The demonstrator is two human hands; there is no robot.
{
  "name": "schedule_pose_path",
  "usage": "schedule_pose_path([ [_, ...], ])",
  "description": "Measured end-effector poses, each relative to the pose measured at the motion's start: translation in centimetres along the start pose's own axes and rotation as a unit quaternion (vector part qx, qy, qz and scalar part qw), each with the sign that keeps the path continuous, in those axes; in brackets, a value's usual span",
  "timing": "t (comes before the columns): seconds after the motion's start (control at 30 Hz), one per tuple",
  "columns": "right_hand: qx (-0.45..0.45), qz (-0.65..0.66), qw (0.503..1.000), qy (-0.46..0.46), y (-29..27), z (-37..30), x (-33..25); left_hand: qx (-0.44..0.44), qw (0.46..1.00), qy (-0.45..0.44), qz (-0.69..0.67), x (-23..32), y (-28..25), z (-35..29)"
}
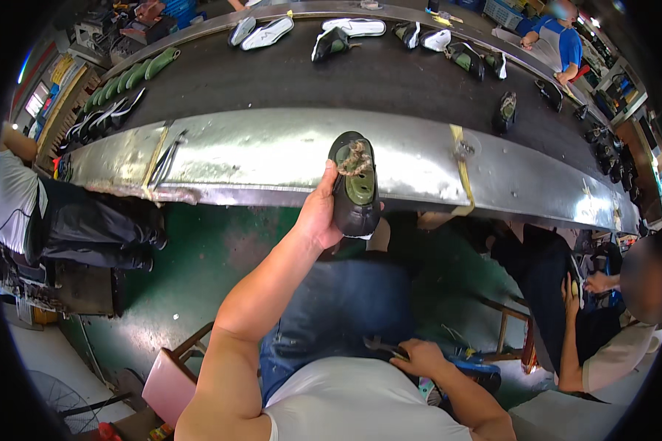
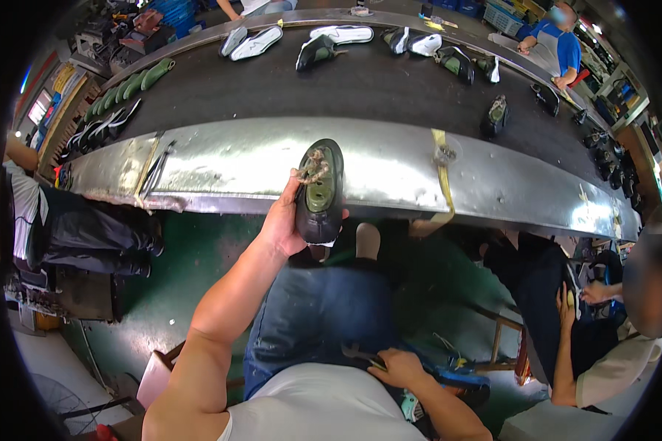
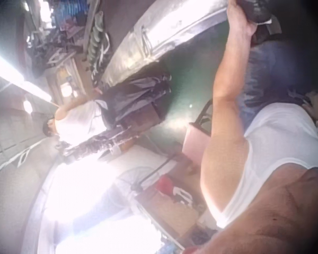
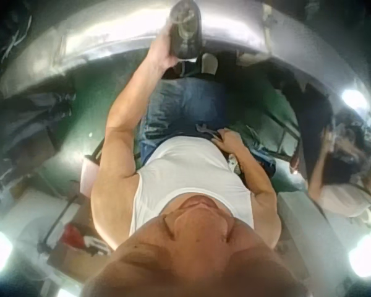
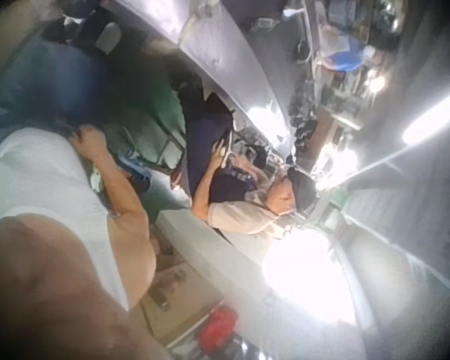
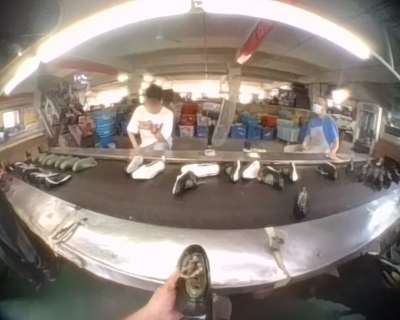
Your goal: Pulling and attaching shoe upper components onto a last and sole using pliers on a factory assembly line.
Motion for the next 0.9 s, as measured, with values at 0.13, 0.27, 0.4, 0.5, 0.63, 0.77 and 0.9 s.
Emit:
schedule_pose_path([
  [0.13, -0.038, 0.032, 0.999, -0.005, -1.6, 1.4, 1.9, 0.041, 0.998, 0.018, 0.041, 2.1, 0.5, 7.9],
  [0.27, -0.019, 0.133, 0.991, 0.018, -3.7, 2.2, 4.5, 0.001, 0.997, 0.019, 0.068, 4.8, 4.7, 16.5],
  [0.4, -0.019, 0.374, 0.921, 0.104, -6.7, 2.7, 7.5, 0.033, 0.996, 0.003, 0.086, 9.5, 4.0, 26.7],
  [0.5, 0.043, 0.458, 0.885, 0.064, -14.0, 3.3, 7.9, 0.075, 0.605, 0.289, 0.738, 12.2, 3.9, 29.9],
  [0.63, 0.219, 0.240, 0.938, 0.119, -26.0, 3.9, 11.9, 0.064, 0.505, 0.255, 0.822, 10.8, 5.8, 31.3],
  [0.77, 0.438, -0.046, 0.878, 0.189, -33.6, 5.3, 20.0, 0.062, 0.545, 0.240, 0.801, 13.9, 8.0, 31.9],
  [0.9, 0.507, -0.106, 0.826, 0.222, -34.3, 8.6, 27.6, 0.091, 0.426, 0.435, 0.788, 21.9, 6.6, 36.0],
])
Point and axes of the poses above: each hand's wrist, its own z-axis towards the middle knuckle, its own y-axis out of the palm, x = y × z, the point moved 9 cm from there along z, towards the middle knuckle, and after that the axes turned 13 degrees about -z, right-handed, at the moved point
